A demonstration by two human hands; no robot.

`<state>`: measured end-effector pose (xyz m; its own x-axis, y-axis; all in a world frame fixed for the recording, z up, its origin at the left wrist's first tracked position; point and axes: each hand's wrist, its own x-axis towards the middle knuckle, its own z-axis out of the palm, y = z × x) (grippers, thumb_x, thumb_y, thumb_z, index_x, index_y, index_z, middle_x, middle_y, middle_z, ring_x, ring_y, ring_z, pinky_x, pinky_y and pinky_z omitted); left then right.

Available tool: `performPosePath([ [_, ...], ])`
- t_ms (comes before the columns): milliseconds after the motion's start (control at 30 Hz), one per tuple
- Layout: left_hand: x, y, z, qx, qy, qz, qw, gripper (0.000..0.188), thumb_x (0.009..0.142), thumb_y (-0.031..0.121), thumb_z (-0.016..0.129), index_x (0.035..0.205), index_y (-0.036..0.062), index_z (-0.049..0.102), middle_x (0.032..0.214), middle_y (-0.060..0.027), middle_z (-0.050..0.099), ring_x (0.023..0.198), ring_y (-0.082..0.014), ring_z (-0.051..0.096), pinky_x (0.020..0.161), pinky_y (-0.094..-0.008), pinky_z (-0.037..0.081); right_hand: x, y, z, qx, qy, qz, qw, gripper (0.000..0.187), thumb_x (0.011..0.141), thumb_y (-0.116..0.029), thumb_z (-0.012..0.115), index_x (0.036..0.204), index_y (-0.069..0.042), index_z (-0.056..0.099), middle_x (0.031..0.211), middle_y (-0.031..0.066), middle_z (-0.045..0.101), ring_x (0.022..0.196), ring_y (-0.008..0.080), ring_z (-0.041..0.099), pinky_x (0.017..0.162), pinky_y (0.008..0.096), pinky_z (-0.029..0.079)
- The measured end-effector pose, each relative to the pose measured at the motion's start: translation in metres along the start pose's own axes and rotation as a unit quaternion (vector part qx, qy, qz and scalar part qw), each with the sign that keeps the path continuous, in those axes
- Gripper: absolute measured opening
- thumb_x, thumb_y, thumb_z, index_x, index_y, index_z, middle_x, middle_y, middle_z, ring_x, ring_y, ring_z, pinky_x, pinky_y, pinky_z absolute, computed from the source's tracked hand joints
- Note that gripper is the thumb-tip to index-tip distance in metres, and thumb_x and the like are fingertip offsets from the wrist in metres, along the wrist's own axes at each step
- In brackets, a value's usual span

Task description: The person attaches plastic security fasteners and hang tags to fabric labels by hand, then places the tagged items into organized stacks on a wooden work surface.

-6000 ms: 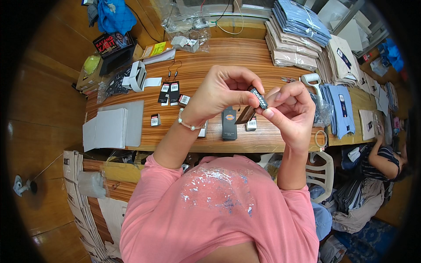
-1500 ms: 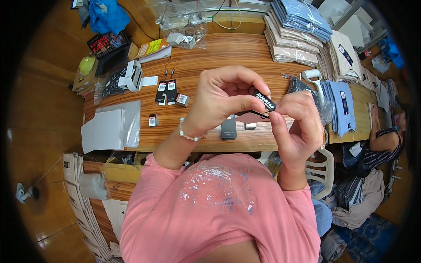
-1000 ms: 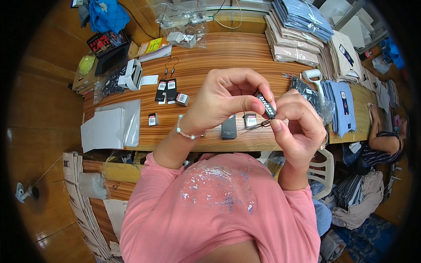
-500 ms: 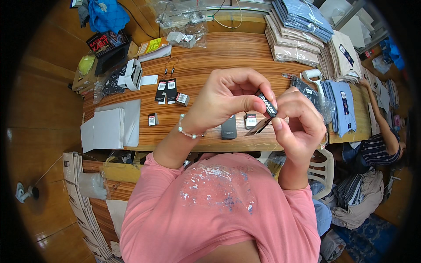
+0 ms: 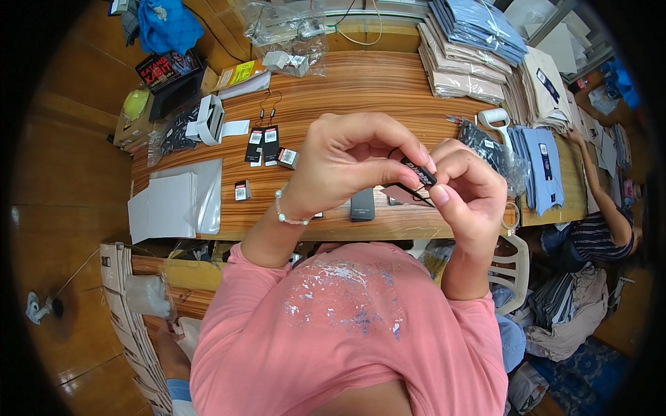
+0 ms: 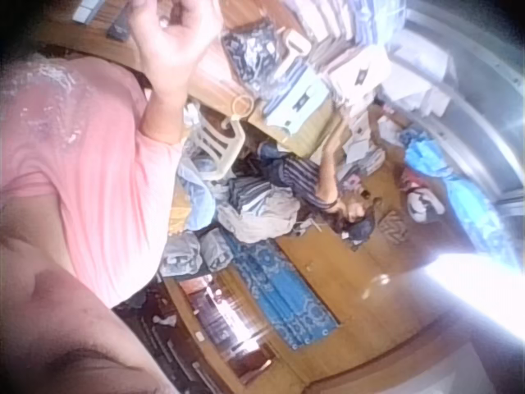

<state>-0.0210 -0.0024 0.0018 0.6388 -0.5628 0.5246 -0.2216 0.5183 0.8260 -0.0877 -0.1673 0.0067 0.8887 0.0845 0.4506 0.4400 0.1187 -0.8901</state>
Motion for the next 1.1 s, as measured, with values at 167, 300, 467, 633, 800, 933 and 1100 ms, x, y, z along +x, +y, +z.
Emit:
performPosePath([
  [167,0.000,-0.001,0.003,-0.045,0.022,-0.045,0.998,0.013,0.075,-0.007,0.062,0.088,-0.0050,0.059,0.084,-0.0101,0.063,0.078,-0.0141,0.061,0.071,-0.0239,0.051,0.001,0.003,-0.002,0.047,-0.007,0.021,0.999,0.006,0.072,0.001,0.059,0.073,0.004,0.054,0.079,0.0081,0.052,0.070,0.0114,0.047,0.062,0.0225,0.038],
  [300,0.002,0.001,0.005,-0.069,0.055,-0.078,0.993,0.021,0.069,0.005,0.071,0.084,-0.0018,0.058,0.080,-0.0117,0.063,0.078,-0.0200,0.063,0.069,-0.0301,0.052,0.003,0.004,-0.003,0.060,-0.006,0.004,0.998,0.008,0.073,0.000,0.061,0.072,0.003,0.054,0.079,0.0085,0.052,0.070,0.0125,0.049,0.062,0.0238,0.039],
  [467,0.003,-0.001,0.006,-0.117,0.060,-0.105,0.986,0.027,0.069,0.013,0.073,0.086,-0.0006,0.057,0.080,-0.0101,0.063,0.076,-0.0170,0.062,0.069,-0.0273,0.051,0.007,0.009,0.002,-0.024,0.075,-0.116,0.990,0.009,0.071,0.001,0.066,0.075,0.003,0.058,0.079,0.0101,0.057,0.070,0.0165,0.053,0.062,0.0270,0.042],
  [633,0.002,-0.007,0.005,-0.143,0.071,-0.138,0.978,0.031,0.069,0.018,0.074,0.088,0.0005,0.057,0.081,-0.0083,0.062,0.077,-0.0145,0.061,0.070,-0.0247,0.049,0.011,0.011,-0.005,-0.180,0.049,-0.215,0.959,0.015,0.066,0.000,0.069,0.079,0.002,0.063,0.074,0.0105,0.063,0.067,0.0188,0.057,0.059,0.0272,0.043],
  [800,0.002,-0.010,0.007,-0.157,0.080,-0.137,0.975,0.031,0.069,0.018,0.074,0.088,0.0010,0.057,0.082,-0.0073,0.062,0.077,-0.0137,0.060,0.070,-0.0243,0.049,0.009,0.011,-0.004,-0.156,0.058,-0.183,0.969,0.013,0.066,0.001,0.069,0.077,0.002,0.063,0.073,0.0103,0.062,0.066,0.0177,0.056,0.058,0.0262,0.043],
  [933,0.001,-0.012,0.009,-0.152,0.087,-0.130,0.976,0.030,0.069,0.018,0.074,0.088,0.0011,0.057,0.083,-0.0072,0.062,0.077,-0.0137,0.061,0.070,-0.0243,0.049,0.008,0.014,-0.005,-0.146,0.067,-0.186,0.969,0.013,0.066,0.003,0.069,0.077,0.003,0.063,0.073,0.0104,0.062,0.065,0.0177,0.056,0.057,0.0260,0.042],
  [1100,0.000,-0.015,0.012,-0.138,0.091,-0.111,0.980,0.025,0.072,0.013,0.071,0.089,-0.0002,0.057,0.084,-0.0074,0.062,0.077,-0.0125,0.061,0.070,-0.0233,0.050,0.007,0.014,-0.003,-0.147,0.080,-0.188,0.968,0.012,0.066,0.004,0.068,0.077,0.003,0.062,0.072,0.0103,0.061,0.064,0.0175,0.055,0.056,0.0258,0.042],
])
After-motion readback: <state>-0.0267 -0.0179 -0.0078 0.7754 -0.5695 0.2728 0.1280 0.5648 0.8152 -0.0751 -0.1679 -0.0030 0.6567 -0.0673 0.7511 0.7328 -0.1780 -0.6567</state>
